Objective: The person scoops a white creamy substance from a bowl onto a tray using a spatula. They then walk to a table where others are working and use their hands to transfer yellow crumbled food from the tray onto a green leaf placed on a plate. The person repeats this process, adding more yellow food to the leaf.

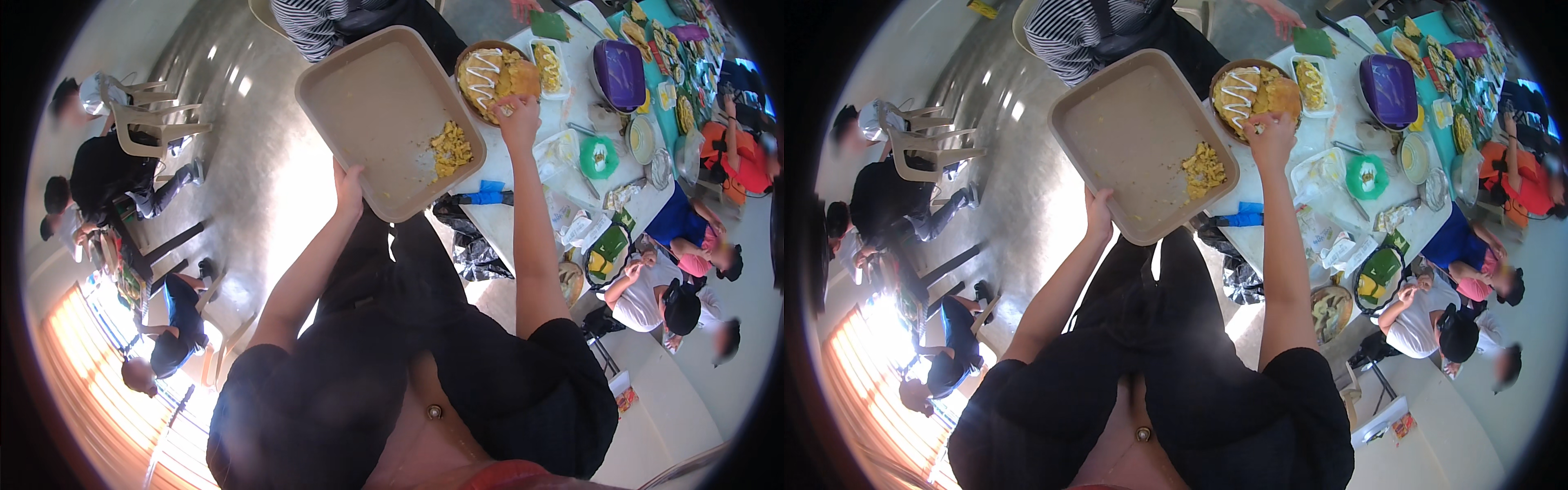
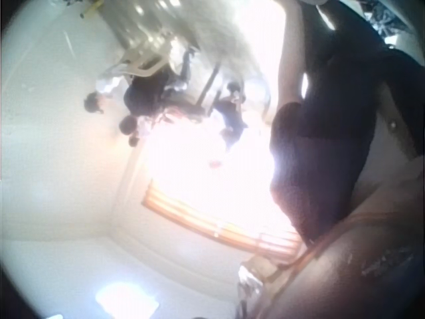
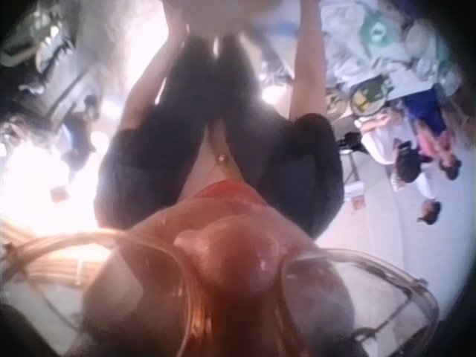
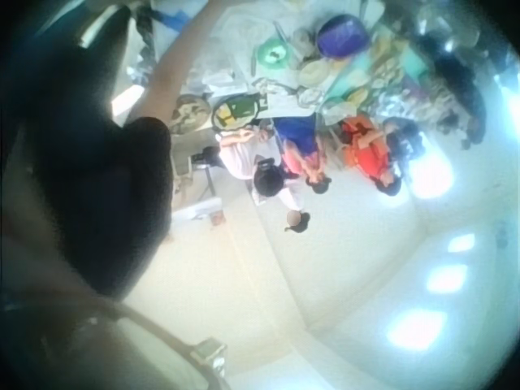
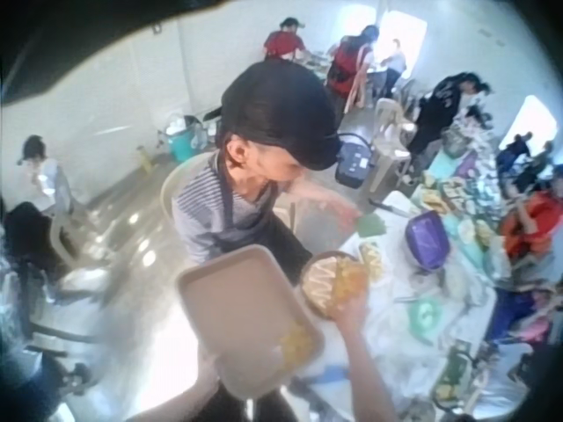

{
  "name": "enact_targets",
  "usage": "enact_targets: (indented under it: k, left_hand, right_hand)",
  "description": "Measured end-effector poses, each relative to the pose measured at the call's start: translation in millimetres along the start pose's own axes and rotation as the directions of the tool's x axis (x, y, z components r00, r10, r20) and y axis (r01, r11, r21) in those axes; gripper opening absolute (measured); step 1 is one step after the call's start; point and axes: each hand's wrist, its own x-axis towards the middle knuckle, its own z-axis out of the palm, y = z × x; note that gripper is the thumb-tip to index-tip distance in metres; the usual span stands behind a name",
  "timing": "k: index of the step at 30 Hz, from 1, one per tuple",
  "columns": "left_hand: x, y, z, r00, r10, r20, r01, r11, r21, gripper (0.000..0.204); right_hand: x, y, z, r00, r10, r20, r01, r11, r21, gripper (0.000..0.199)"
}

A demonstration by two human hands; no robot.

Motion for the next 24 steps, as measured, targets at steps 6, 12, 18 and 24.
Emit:
enact_targets:
  k: [6,12,18,24]
  left_hand:
    - [1,6,1,0.998,-0.018,0.054,0.018,1.000,0.002,0.064]
    - [2,12,2,0.994,0.007,0.111,-0.007,1.000,-0.002,0.062]
    - [1,16,3,0.991,0.007,0.131,-0.007,1.000,-0.001,0.060]
    - [1,17,-1,0.993,0.002,0.122,-0.005,1.000,0.027,0.061]
  right_hand:
    - [-37,-32,-44,0.840,-0.465,0.281,0.482,0.876,0.008,0.008]
    - [-64,-24,-32,0.767,-0.562,0.309,0.612,0.786,-0.092,0.007]
    - [-74,-27,-34,0.809,-0.538,0.238,0.575,0.809,-0.124,0.008]
    - [-66,-50,-59,0.833,-0.512,0.210,0.528,0.849,-0.024,0.013]
